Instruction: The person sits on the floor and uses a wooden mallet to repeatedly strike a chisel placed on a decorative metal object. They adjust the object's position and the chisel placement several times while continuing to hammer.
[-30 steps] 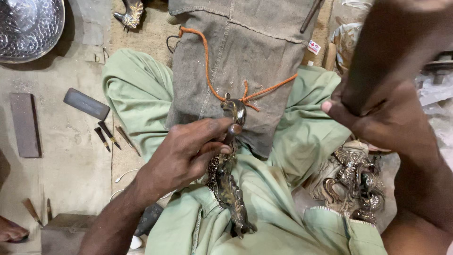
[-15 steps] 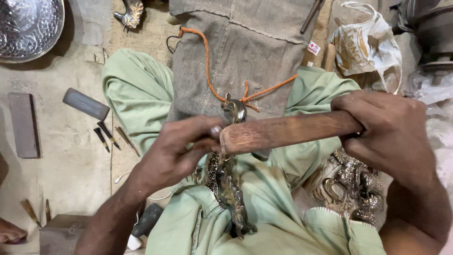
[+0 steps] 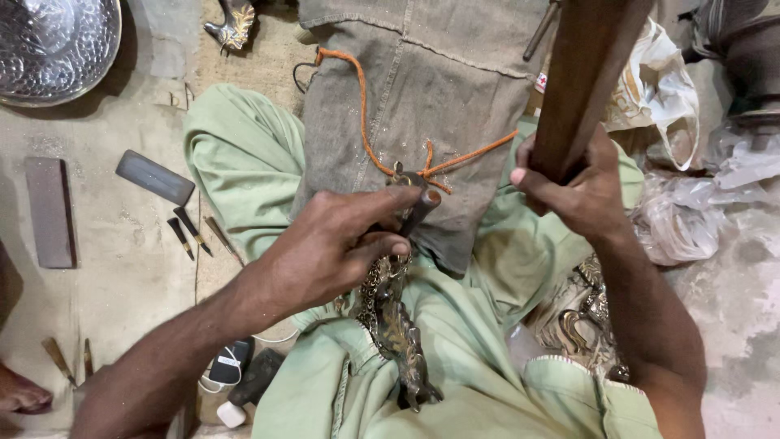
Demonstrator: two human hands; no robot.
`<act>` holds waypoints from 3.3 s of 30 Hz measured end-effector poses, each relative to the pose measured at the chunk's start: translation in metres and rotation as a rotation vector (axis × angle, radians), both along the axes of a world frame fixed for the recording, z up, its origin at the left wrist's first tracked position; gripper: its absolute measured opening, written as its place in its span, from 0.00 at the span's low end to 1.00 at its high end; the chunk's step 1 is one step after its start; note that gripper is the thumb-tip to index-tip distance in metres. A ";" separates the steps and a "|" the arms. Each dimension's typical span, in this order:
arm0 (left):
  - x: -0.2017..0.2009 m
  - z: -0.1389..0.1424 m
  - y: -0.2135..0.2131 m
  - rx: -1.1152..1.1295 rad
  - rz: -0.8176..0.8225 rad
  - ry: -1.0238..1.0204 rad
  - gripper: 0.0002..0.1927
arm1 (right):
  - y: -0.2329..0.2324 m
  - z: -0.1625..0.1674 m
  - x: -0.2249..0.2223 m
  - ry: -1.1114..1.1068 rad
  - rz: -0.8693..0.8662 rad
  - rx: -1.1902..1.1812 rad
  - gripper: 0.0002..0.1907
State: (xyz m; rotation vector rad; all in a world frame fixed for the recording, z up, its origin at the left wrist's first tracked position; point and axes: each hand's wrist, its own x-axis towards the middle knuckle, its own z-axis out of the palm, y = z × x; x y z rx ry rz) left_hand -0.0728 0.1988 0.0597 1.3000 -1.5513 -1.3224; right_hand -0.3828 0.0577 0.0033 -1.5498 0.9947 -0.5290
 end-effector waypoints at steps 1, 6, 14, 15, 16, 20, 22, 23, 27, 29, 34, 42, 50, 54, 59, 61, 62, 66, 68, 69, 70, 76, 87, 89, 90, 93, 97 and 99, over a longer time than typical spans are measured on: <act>0.000 0.000 0.001 0.023 -0.005 -0.014 0.26 | -0.002 0.006 -0.003 0.073 -0.003 -0.014 0.20; -0.002 0.001 0.003 0.013 0.013 -0.024 0.25 | -0.008 0.028 -0.010 0.257 0.206 -0.205 0.14; -0.003 -0.002 0.004 0.014 0.004 -0.040 0.19 | -0.013 0.058 -0.016 0.452 0.289 -0.419 0.11; -0.003 -0.002 0.004 0.018 -0.008 -0.082 0.15 | -0.013 0.062 -0.016 0.586 0.332 -0.593 0.13; -0.003 -0.003 0.004 0.024 -0.018 -0.122 0.12 | -0.015 0.065 -0.016 0.721 0.378 -0.766 0.16; -0.003 -0.002 0.005 0.066 -0.007 -0.054 0.19 | -0.012 0.068 -0.016 0.509 0.320 -0.484 0.13; -0.002 -0.001 0.005 0.170 -0.039 -0.150 0.13 | -0.015 0.067 -0.018 0.811 0.471 -0.779 0.17; -0.002 -0.001 0.004 0.122 -0.026 -0.101 0.16 | -0.015 0.065 -0.018 0.755 0.376 -0.625 0.15; -0.001 -0.002 0.003 0.010 -0.007 -0.011 0.21 | -0.019 0.062 -0.023 0.703 0.371 -0.503 0.15; -0.001 -0.003 0.003 0.017 -0.013 -0.024 0.22 | -0.020 0.063 -0.025 0.669 0.395 -0.532 0.15; 0.001 -0.005 0.001 0.041 -0.056 -0.109 0.12 | -0.021 0.070 -0.025 0.825 0.517 -0.762 0.17; 0.003 -0.008 0.000 0.022 -0.040 0.000 0.23 | -0.025 0.083 -0.016 0.718 0.397 -0.354 0.14; 0.006 -0.010 -0.005 0.058 -0.070 0.001 0.24 | -0.018 0.088 -0.011 0.681 0.356 -0.357 0.16; 0.007 -0.011 -0.006 -0.015 -0.082 0.038 0.24 | -0.017 0.083 -0.014 0.633 0.369 -0.395 0.18; 0.009 -0.013 -0.008 -0.028 -0.118 0.049 0.24 | -0.015 0.080 -0.017 0.741 0.416 -0.437 0.18; 0.010 -0.014 -0.010 -0.059 -0.123 0.051 0.25 | -0.014 0.080 -0.017 0.653 0.338 -0.401 0.15; 0.010 -0.014 -0.011 -0.040 -0.122 0.052 0.25 | -0.013 0.080 -0.016 0.650 0.307 -0.358 0.14; 0.011 -0.014 -0.012 0.009 -0.131 0.030 0.23 | -0.014 0.082 -0.016 0.696 0.325 -0.468 0.15; 0.012 -0.013 -0.013 0.012 -0.145 0.014 0.22 | -0.016 0.082 -0.017 0.691 0.339 -0.475 0.15; 0.013 -0.013 -0.014 0.017 -0.153 0.017 0.23 | -0.017 0.082 -0.017 0.663 0.314 -0.376 0.13; 0.013 -0.013 -0.014 0.022 -0.160 0.020 0.23 | -0.018 0.081 -0.017 0.634 0.291 -0.278 0.14; 0.014 -0.013 -0.018 0.015 -0.169 0.002 0.23 | -0.016 0.078 -0.018 0.506 0.263 -0.302 0.11; 0.017 -0.015 -0.025 0.047 -0.224 0.039 0.22 | -0.017 0.075 -0.021 0.626 0.293 -0.510 0.15; 0.017 -0.015 -0.025 0.036 -0.214 0.065 0.23 | -0.018 0.075 -0.019 0.542 0.248 -0.354 0.14; 0.017 -0.015 -0.024 0.045 -0.207 0.047 0.24 | -0.018 0.077 -0.018 0.558 0.277 -0.335 0.15; 0.017 -0.017 -0.024 0.042 -0.203 0.037 0.24 | -0.017 0.082 -0.012 0.623 0.302 -0.467 0.15; 0.021 -0.019 -0.024 -0.015 -0.233 0.057 0.23 | -0.010 0.081 -0.009 0.257 -0.010 -0.001 0.15; 0.022 -0.020 -0.025 -0.030 -0.245 0.051 0.17 | -0.014 0.078 -0.014 0.581 0.293 -0.524 0.15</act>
